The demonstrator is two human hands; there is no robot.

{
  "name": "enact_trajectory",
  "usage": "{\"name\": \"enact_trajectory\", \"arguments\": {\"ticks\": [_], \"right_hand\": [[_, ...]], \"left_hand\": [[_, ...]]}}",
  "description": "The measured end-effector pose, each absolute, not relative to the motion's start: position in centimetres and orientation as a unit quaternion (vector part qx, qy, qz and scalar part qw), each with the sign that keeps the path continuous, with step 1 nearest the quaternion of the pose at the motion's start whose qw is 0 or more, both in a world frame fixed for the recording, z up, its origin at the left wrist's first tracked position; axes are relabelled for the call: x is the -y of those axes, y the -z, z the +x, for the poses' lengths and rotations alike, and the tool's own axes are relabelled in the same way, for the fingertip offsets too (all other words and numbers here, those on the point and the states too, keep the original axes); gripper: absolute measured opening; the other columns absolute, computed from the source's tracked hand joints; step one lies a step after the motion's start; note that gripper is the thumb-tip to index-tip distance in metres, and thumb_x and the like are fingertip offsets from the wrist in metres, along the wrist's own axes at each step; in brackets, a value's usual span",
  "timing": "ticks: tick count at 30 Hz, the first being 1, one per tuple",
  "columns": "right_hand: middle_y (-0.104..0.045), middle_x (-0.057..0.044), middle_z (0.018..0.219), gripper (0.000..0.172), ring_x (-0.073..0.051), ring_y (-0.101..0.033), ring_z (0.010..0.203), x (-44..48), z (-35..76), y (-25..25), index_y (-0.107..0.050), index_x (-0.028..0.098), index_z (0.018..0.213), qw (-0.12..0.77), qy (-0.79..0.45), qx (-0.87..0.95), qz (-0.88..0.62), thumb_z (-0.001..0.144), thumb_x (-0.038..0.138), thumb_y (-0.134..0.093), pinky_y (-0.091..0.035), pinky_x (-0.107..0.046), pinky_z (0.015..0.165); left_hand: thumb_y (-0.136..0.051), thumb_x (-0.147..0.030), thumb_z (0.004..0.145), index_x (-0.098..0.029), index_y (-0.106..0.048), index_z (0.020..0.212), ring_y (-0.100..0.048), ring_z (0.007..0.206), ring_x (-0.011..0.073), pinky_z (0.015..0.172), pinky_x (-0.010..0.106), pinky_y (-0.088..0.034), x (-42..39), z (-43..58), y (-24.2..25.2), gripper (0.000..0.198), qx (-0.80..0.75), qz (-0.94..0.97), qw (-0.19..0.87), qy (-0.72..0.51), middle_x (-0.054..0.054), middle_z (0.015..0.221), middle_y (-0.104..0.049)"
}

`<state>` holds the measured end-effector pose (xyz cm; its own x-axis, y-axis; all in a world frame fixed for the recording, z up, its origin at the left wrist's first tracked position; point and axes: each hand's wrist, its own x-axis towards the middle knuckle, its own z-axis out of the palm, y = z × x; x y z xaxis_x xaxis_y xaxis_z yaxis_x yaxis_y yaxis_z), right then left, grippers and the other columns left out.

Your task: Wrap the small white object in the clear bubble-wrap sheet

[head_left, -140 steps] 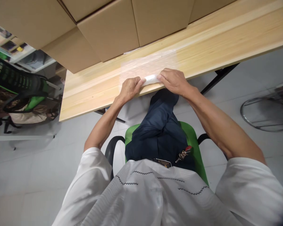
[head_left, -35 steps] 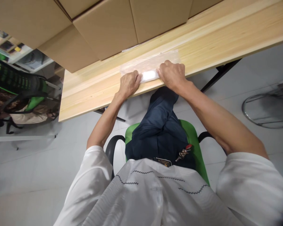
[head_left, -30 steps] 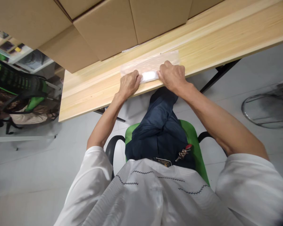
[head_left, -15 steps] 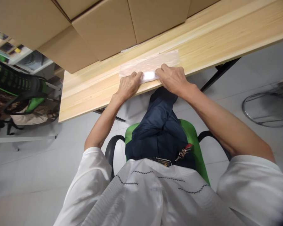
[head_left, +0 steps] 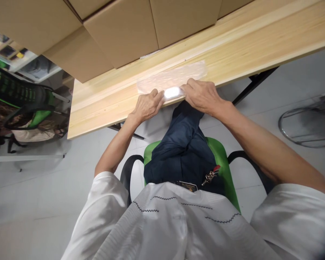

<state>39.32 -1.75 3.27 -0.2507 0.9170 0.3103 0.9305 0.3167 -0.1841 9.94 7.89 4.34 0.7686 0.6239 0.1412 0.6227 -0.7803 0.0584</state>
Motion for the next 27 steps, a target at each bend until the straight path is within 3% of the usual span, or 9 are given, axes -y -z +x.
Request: {"name": "enact_trajectory", "arguments": {"ticks": [3, 5, 12, 18, 24, 27], "right_hand": [[-0.081, -0.022, 0.131, 0.042, -0.04, -0.068, 0.112, 1.8, 39.6, -3.3, -0.08, 0.023, 0.14, 0.182, 0.014, 0.8, -0.572, 0.115, 0.041, -0.053, -0.043, -0.047, 0.087], [-0.081, -0.022, 0.132, 0.04, -0.04, -0.068, 0.113, 1.7, 39.7, -3.3, -0.081, 0.023, 0.139, 0.179, 0.02, 0.808, -0.561, 0.113, 0.044, -0.059, -0.042, -0.046, 0.088], [-0.08, -0.017, 0.129, 0.029, -0.036, -0.067, 0.11, 1.7, 39.9, -3.3, -0.083, 0.026, 0.13, 0.175, 0.003, 0.806, -0.565, 0.117, 0.041, -0.061, -0.042, -0.044, 0.086], [-0.082, -0.016, 0.13, 0.041, -0.039, -0.071, 0.119, 1.1, 40.2, -3.9, -0.085, 0.026, 0.128, 0.177, -0.024, 0.795, -0.579, 0.121, 0.045, -0.05, -0.046, -0.045, 0.087], [-0.083, -0.017, 0.127, 0.051, -0.041, -0.073, 0.119, 0.1, 40.1, -4.7, -0.086, 0.024, 0.132, 0.197, -0.057, 0.773, -0.6, 0.122, 0.047, -0.042, -0.053, -0.049, 0.09], [-0.082, -0.018, 0.135, 0.054, -0.041, -0.074, 0.119, 0.2, 39.6, -4.8, -0.086, 0.023, 0.134, 0.208, -0.051, 0.754, -0.621, 0.122, 0.048, -0.039, -0.054, -0.05, 0.088]], "left_hand": [[-0.039, -0.082, 0.121, -0.023, -0.073, 0.156, -0.077, 0.107, 0.0372, 0.085, 0.044, -0.052, -7.8, 9.8, -4.3, 0.077, -0.329, 0.942, 0.005, -0.068, 0.023, 0.133, -0.078], [-0.033, -0.085, 0.121, -0.022, -0.075, 0.151, -0.077, 0.104, 0.0371, 0.084, 0.044, -0.051, -7.9, 9.8, -4.2, 0.081, -0.324, 0.944, 0.004, -0.065, 0.023, 0.131, -0.078], [-0.025, -0.081, 0.124, -0.024, -0.081, 0.129, -0.075, 0.098, 0.032, 0.081, 0.043, -0.05, -7.5, 9.4, -4.3, 0.08, -0.32, 0.941, 0.023, -0.104, 0.018, 0.119, -0.077], [-0.027, -0.073, 0.127, -0.024, -0.079, 0.108, -0.074, 0.105, 0.031, 0.092, 0.043, -0.056, -7.6, 9.9, -5.0, 0.074, -0.337, 0.931, 0.056, -0.128, 0.014, 0.106, -0.076], [-0.039, -0.075, 0.126, -0.024, -0.076, 0.103, -0.074, 0.108, 0.0321, 0.101, 0.046, -0.058, -8.8, 11.6, -5.4, 0.067, -0.386, 0.906, 0.078, -0.154, 0.013, 0.103, -0.075], [-0.045, -0.077, 0.125, -0.024, -0.077, 0.106, -0.075, 0.111, 0.0326, 0.104, 0.048, -0.058, -9.1, 12.3, -5.4, 0.065, -0.408, 0.895, 0.079, -0.161, 0.014, 0.108, -0.074]]}}
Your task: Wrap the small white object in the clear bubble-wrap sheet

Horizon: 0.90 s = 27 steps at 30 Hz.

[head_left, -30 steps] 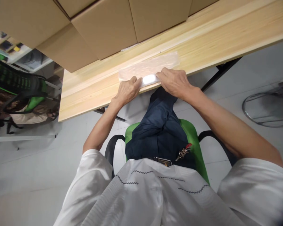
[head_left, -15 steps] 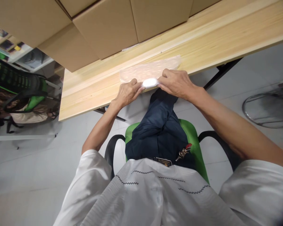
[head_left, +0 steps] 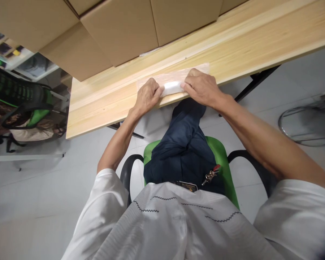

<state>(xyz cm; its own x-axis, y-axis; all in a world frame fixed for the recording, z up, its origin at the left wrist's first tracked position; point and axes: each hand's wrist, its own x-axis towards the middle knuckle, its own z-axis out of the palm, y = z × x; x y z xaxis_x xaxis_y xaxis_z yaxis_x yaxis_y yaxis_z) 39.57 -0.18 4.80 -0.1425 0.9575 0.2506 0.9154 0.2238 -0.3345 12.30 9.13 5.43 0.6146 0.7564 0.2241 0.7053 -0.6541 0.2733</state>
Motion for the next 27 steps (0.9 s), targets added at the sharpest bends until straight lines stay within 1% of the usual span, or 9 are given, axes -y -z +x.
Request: {"name": "enact_trajectory", "arguments": {"ticks": [2, 4, 8, 11, 16, 19, 21, 24, 27], "right_hand": [[-0.081, -0.019, 0.141, 0.054, -0.042, -0.074, 0.121, 0.3, 39.2, -4.8, -0.085, 0.023, 0.136, 0.205, -0.043, 0.742, -0.637, 0.122, 0.047, -0.039, -0.055, -0.05, 0.087], [-0.082, -0.019, 0.142, 0.055, -0.042, -0.075, 0.122, 0.5, 38.8, -4.8, -0.084, 0.022, 0.14, 0.198, -0.036, 0.732, -0.651, 0.123, 0.046, -0.038, -0.055, -0.049, 0.088], [-0.081, -0.023, 0.144, 0.056, -0.043, -0.076, 0.123, 0.6, 38.4, -4.9, -0.081, 0.018, 0.145, 0.168, -0.027, 0.716, -0.677, 0.125, 0.046, -0.036, -0.054, -0.05, 0.095], [-0.082, -0.024, 0.143, 0.056, -0.044, -0.075, 0.124, 0.6, 38.3, -4.7, -0.078, 0.019, 0.151, 0.16, -0.027, 0.711, -0.684, 0.127, 0.049, -0.037, -0.053, -0.052, 0.099], [-0.082, -0.026, 0.137, 0.061, -0.047, -0.075, 0.123, 0.7, 38.2, -4.3, -0.07, 0.021, 0.165, 0.169, -0.035, 0.708, -0.685, 0.125, 0.056, -0.039, -0.051, -0.055, 0.099], [-0.083, -0.024, 0.139, 0.062, -0.046, -0.074, 0.123, 1.1, 37.9, -4.6, -0.064, 0.024, 0.172, 0.164, -0.028, 0.709, -0.685, 0.124, 0.054, -0.038, -0.05, -0.053, 0.098], [-0.083, -0.023, 0.142, 0.06, -0.045, -0.074, 0.124, 1.6, 37.6, -5.0, -0.063, 0.025, 0.174, 0.152, -0.025, 0.711, -0.687, 0.124, 0.046, -0.037, -0.05, -0.052, 0.097], [-0.081, -0.024, 0.145, 0.06, -0.045, -0.074, 0.123, 2.1, 37.3, -5.6, -0.065, 0.023, 0.171, 0.13, -0.021, 0.718, -0.683, 0.122, 0.034, -0.035, -0.049, -0.053, 0.095], [-0.08, -0.024, 0.143, 0.056, -0.044, -0.073, 0.121, 2.2, 37.4, -5.5, -0.066, 0.023, 0.169, 0.119, -0.016, 0.729, -0.674, 0.122, 0.036, -0.038, -0.047, -0.051, 0.095]], "left_hand": [[-0.045, -0.077, 0.125, -0.024, -0.078, 0.107, -0.075, 0.11, 0.0327, 0.102, 0.048, -0.057, -9.3, 12.5, -5.3, 0.065, -0.42, 0.89, 0.081, -0.155, 0.014, 0.108, -0.075], [-0.042, -0.075, 0.126, -0.023, -0.078, 0.108, -0.075, 0.108, 0.0328, 0.098, 0.046, -0.056, -9.5, 12.5, -5.2, 0.066, -0.426, 0.888, 0.085, -0.151, 0.014, 0.103, -0.077], [-0.038, -0.072, 0.127, -0.024, -0.078, 0.108, -0.074, 0.106, 0.0325, 0.093, 0.043, -0.053, -10.0, 12.4, -4.9, 0.065, -0.437, 0.883, 0.084, -0.145, 0.013, 0.098, -0.079], [-0.039, -0.07, 0.127, -0.024, -0.079, 0.108, -0.075, 0.108, 0.0335, 0.094, 0.043, -0.053, -10.3, 12.6, -5.0, 0.063, -0.448, 0.881, 0.077, -0.135, 0.014, 0.1, -0.081], [-0.043, -0.068, 0.126, -0.025, -0.081, 0.113, -0.077, 0.117, 0.0371, 0.099, 0.046, -0.055, -10.3, 13.2, -5.8, 0.059, -0.472, 0.872, 0.074, -0.108, 0.016, 0.107, -0.085], [-0.046, -0.068, 0.126, -0.025, -0.082, 0.12, -0.078, 0.121, 0.0379, 0.105, 0.047, -0.055, -10.1, 13.5, -6.3, 0.056, -0.488, 0.865, 0.073, -0.089, 0.017, 0.115, -0.086], [-0.048, -0.067, 0.126, -0.025, -0.081, 0.127, -0.079, 0.124, 0.0382, 0.109, 0.048, -0.055, -10.0, 13.5, -6.4, 0.054, -0.492, 0.863, 0.07, -0.085, 0.017, 0.119, -0.086], [-0.049, -0.065, 0.126, -0.027, -0.078, 0.143, -0.08, 0.127, 0.0388, 0.112, 0.049, -0.055, -9.7, 13.3, -6.1, 0.051, -0.491, 0.865, 0.06, -0.084, 0.016, 0.123, -0.087], [-0.05, -0.061, 0.126, -0.031, -0.072, 0.156, -0.08, 0.13, 0.0376, 0.111, 0.047, -0.055, -9.2, 13.1, -5.8, 0.048, -0.479, 0.873, 0.041, -0.087, 0.014, 0.123, -0.088]]}}
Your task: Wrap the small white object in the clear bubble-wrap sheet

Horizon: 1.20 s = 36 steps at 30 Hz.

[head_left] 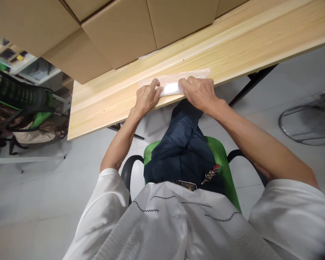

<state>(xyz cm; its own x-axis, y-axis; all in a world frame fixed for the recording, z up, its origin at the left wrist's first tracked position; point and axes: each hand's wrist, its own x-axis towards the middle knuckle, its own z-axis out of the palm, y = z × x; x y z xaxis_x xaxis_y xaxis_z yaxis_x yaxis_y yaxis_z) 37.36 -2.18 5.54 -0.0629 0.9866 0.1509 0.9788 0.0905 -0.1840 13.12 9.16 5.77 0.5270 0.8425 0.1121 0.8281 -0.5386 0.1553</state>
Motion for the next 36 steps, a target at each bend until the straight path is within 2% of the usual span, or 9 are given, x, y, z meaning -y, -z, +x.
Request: {"name": "enact_trajectory", "arguments": {"ticks": [4, 8, 11, 14, 17, 21, 26, 31, 36], "right_hand": [[-0.08, -0.023, 0.138, 0.052, -0.042, -0.071, 0.119, 1.9, 37.8, -4.7, -0.067, 0.024, 0.164, 0.121, -0.006, 0.735, -0.667, 0.123, 0.04, -0.04, -0.045, -0.049, 0.093], [-0.081, -0.025, 0.137, 0.051, -0.043, -0.071, 0.119, 2.2, 38.3, -4.3, -0.073, 0.02, 0.157, 0.144, 0.008, 0.75, -0.646, 0.122, 0.036, -0.039, -0.045, -0.049, 0.092], [-0.081, -0.025, 0.142, 0.051, -0.043, -0.072, 0.121, 2.4, 38.6, -4.5, -0.077, 0.021, 0.151, 0.152, 0.001, 0.757, -0.636, 0.121, 0.039, -0.041, -0.048, -0.05, 0.093], [-0.081, -0.023, 0.147, 0.052, -0.045, -0.071, 0.126, 2.4, 39.0, -4.8, -0.076, 0.023, 0.153, 0.151, -0.018, 0.764, -0.628, 0.117, 0.049, -0.05, -0.049, -0.05, 0.096], [-0.081, -0.023, 0.15, 0.055, -0.046, -0.07, 0.132, 2.2, 39.5, -4.9, -0.074, 0.023, 0.156, 0.145, -0.027, 0.773, -0.616, 0.114, 0.052, -0.055, -0.049, -0.049, 0.098], [-0.08, -0.023, 0.152, 0.054, -0.046, -0.07, 0.136, 2.1, 39.9, -5.0, -0.073, 0.021, 0.156, 0.136, -0.039, 0.783, -0.606, 0.112, 0.049, -0.059, -0.049, -0.048, 0.098], [-0.084, -0.019, 0.145, 0.048, -0.043, -0.072, 0.133, 2.3, 40.2, -5.0, -0.077, 0.025, 0.154, 0.15, -0.064, 0.786, -0.596, 0.112, 0.045, -0.062, -0.048, -0.047, 0.098], [-0.087, -0.016, 0.138, 0.043, -0.042, -0.073, 0.129, 2.4, 40.3, -5.3, -0.082, 0.027, 0.144, 0.153, -0.067, 0.781, -0.602, 0.115, 0.045, -0.056, -0.048, -0.046, 0.094], [-0.089, -0.014, 0.128, 0.045, -0.041, -0.074, 0.124, 1.7, 40.2, -6.0, -0.087, 0.03, 0.133, 0.148, -0.076, 0.762, -0.626, 0.118, 0.049, -0.049, -0.048, -0.046, 0.091]], "left_hand": [[-0.049, -0.048, 0.125, -0.03, -0.072, 0.155, -0.077, 0.133, 0.0382, 0.109, 0.049, -0.058, -8.5, 13.3, -5.6, 0.041, -0.438, 0.895, 0.009, -0.085, 0.017, 0.131, -0.084], [-0.048, -0.042, 0.125, -0.028, -0.075, 0.145, -0.073, 0.141, 0.0401, 0.119, 0.056, -0.056, -8.8, 13.5, -5.4, 0.036, -0.374, 0.922, -0.002, -0.096, 0.02, 0.139, -0.08], [-0.046, -0.049, 0.127, -0.027, -0.074, 0.145, -0.07, 0.146, 0.0397, 0.125, 0.057, -0.054, -9.0, 13.2, -5.2, 0.04, -0.342, 0.934, 0.015, -0.108, 0.019, 0.144, -0.078], [-0.045, -0.057, 0.126, -0.025, -0.072, 0.152, -0.069, 0.148, 0.0406, 0.129, 0.057, -0.053, -8.6, 12.7, -5.3, 0.049, -0.334, 0.937, 0.034, -0.101, 0.021, 0.15, -0.076], [-0.049, -0.068, 0.123, -0.025, -0.072, 0.154, -0.068, 0.15, 0.043, 0.131, 0.057, -0.051, -7.8, 12.5, -5.7, 0.057, -0.336, 0.937, 0.039, -0.09, 0.023, 0.154, -0.075], [-0.052, -0.085, 0.116, -0.028, -0.073, 0.149, -0.068, 0.148, 0.0459, 0.127, 0.058, -0.052, -6.5, 12.6, -6.0, 0.07, -0.358, 0.93, 0.034, -0.08, 0.024, 0.149, -0.075], [-0.048, -0.095, 0.112, -0.027, -0.073, 0.138, -0.073, 0.141, 0.0468, 0.118, 0.058, -0.056, -5.8, 12.5, -5.7, 0.077, -0.364, 0.929, 0.036, -0.062, 0.026, 0.141, -0.075], [-0.044, -0.097, 0.113, -0.026, -0.072, 0.131, -0.077, 0.13, 0.042, 0.105, 0.05, -0.058, -6.1, 12.1, -5.2, 0.079, -0.363, 0.929, 0.044, -0.066, 0.023, 0.133, -0.077], [-0.036, -0.092, 0.118, -0.026, -0.073, 0.129, -0.079, 0.122, 0.039, 0.101, 0.047, -0.057, -6.6, 12.0, -5.3, 0.077, -0.382, 0.919, 0.056, -0.077, 0.02, 0.126, -0.079]]}}
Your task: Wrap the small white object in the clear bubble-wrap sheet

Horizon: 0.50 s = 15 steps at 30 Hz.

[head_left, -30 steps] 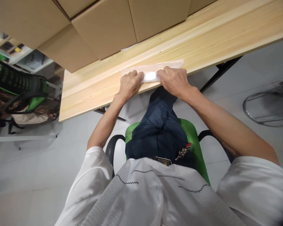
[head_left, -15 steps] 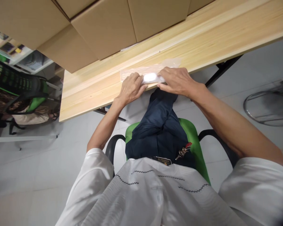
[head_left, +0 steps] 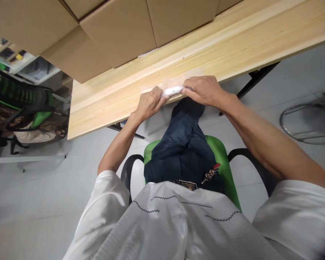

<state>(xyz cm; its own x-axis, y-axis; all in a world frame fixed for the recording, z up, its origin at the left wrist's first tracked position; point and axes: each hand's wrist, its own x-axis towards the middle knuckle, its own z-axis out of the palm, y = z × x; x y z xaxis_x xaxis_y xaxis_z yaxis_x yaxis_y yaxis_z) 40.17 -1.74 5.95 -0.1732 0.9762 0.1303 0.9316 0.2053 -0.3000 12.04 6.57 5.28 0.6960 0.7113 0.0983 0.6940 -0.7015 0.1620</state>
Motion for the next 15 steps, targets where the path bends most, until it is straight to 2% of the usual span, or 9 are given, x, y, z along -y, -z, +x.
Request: {"name": "enact_trajectory", "arguments": {"ticks": [4, 9, 15], "right_hand": [[-0.089, -0.013, 0.12, 0.044, -0.041, -0.076, 0.118, 0.8, 40.1, -6.3, -0.089, 0.03, 0.122, 0.156, -0.086, 0.745, -0.643, 0.117, 0.047, -0.049, -0.049, -0.046, 0.09], [-0.087, -0.016, 0.113, 0.043, -0.04, -0.078, 0.111, -0.2, 40.0, -6.8, -0.088, 0.024, 0.107, 0.149, -0.095, 0.727, -0.663, 0.115, 0.045, -0.051, -0.049, -0.045, 0.087], [-0.087, -0.018, 0.111, 0.043, -0.04, -0.08, 0.108, -1.1, 39.7, -7.6, -0.089, 0.022, 0.105, 0.142, -0.102, 0.719, -0.673, 0.112, 0.043, -0.052, -0.048, -0.046, 0.084]], "left_hand": [[-0.029, -0.087, 0.122, -0.026, -0.075, 0.125, -0.078, 0.121, 0.0371, 0.102, 0.046, -0.056, -6.7, 12.4, -5.5, 0.077, -0.394, 0.911, 0.061, -0.1, 0.018, 0.121, -0.081], [-0.027, -0.08, 0.125, -0.024, -0.078, 0.119, -0.078, 0.119, 0.0378, 0.103, 0.047, -0.055, -7.0, 12.9, -6.3, 0.075, -0.417, 0.9, 0.077, -0.103, 0.018, 0.109, -0.081], [-0.038, -0.076, 0.125, -0.023, -0.08, 0.11, -0.076, 0.116, 0.0385, 0.105, 0.048, -0.056, -9.1, 13.1, -6.8, 0.07, -0.439, 0.892, 0.062, -0.085, 0.017, 0.098, -0.079]]}}
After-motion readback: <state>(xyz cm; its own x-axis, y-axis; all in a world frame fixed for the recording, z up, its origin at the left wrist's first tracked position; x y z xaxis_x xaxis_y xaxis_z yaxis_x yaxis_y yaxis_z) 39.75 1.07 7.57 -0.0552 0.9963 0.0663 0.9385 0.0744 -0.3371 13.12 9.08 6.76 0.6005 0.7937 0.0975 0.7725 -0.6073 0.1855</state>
